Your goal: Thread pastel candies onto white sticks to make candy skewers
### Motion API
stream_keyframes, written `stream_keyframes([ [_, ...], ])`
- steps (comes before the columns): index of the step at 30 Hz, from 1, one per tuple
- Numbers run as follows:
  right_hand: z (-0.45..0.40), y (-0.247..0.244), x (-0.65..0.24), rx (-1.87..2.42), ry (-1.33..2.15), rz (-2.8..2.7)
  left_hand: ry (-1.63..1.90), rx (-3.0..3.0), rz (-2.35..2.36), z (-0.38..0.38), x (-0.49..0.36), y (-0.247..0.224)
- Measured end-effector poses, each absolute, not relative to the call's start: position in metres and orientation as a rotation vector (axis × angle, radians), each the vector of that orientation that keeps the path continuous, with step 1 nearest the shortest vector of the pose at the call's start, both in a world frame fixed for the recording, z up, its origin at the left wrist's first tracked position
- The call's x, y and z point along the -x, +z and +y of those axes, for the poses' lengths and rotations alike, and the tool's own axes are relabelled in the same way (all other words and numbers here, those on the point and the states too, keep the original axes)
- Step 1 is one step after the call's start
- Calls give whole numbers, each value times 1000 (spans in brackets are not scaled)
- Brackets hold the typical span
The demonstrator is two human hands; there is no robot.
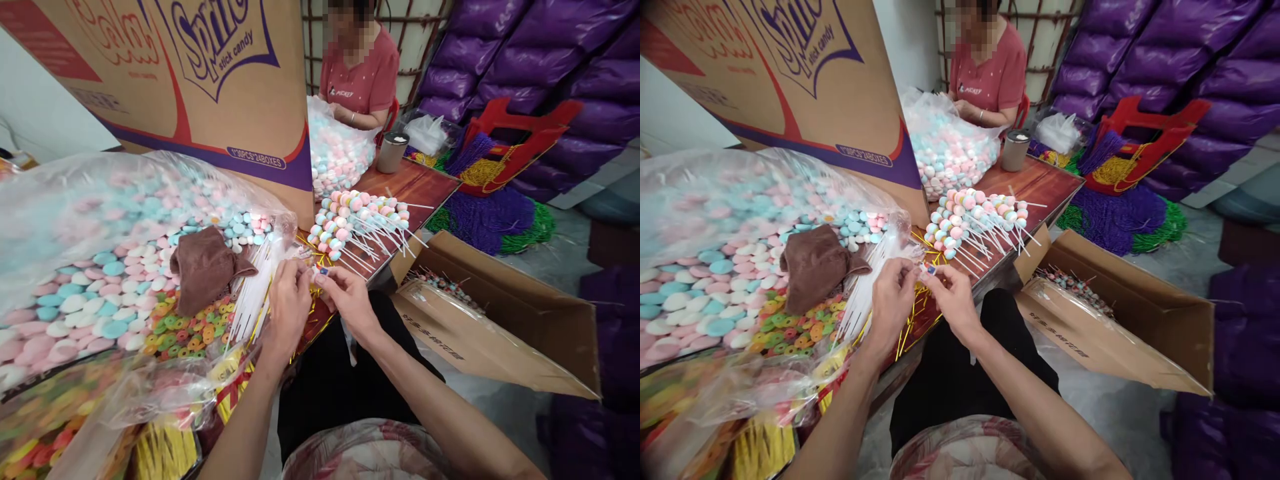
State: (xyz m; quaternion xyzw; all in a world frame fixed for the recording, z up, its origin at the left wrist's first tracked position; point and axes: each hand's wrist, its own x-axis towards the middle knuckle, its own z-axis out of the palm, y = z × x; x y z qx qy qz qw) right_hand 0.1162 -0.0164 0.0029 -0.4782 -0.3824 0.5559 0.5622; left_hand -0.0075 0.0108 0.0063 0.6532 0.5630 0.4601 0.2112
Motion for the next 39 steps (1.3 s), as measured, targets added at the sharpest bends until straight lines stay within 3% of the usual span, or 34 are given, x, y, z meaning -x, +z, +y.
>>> stream_keyframes([
  [4, -11, 1, -103, 1113, 1241, -883, 1467, -1269, 1487, -27, -3, 2],
  [8, -18, 6, -105, 1120, 1244, -905, 1204, -561, 1036, -42, -6, 1],
  [11, -22, 11, -108, 1132, 1220, -1035, 1308, -294, 859, -35, -3, 4],
  [28, -19, -4, -121, 1216, 1269, -1244, 1659, -217, 931, -18, 7, 5],
  [30, -14, -2, -130, 1322, 1080, -1404, 1689, -195, 937, -15, 9, 4],
  [35, 12, -2, -156, 1678, 128, -1646, 1719, -46, 946, -11, 12, 3],
  [39, 30, -13, -167, 1795, -72, -1774, 1635, 93, 947, -9, 15, 6],
])
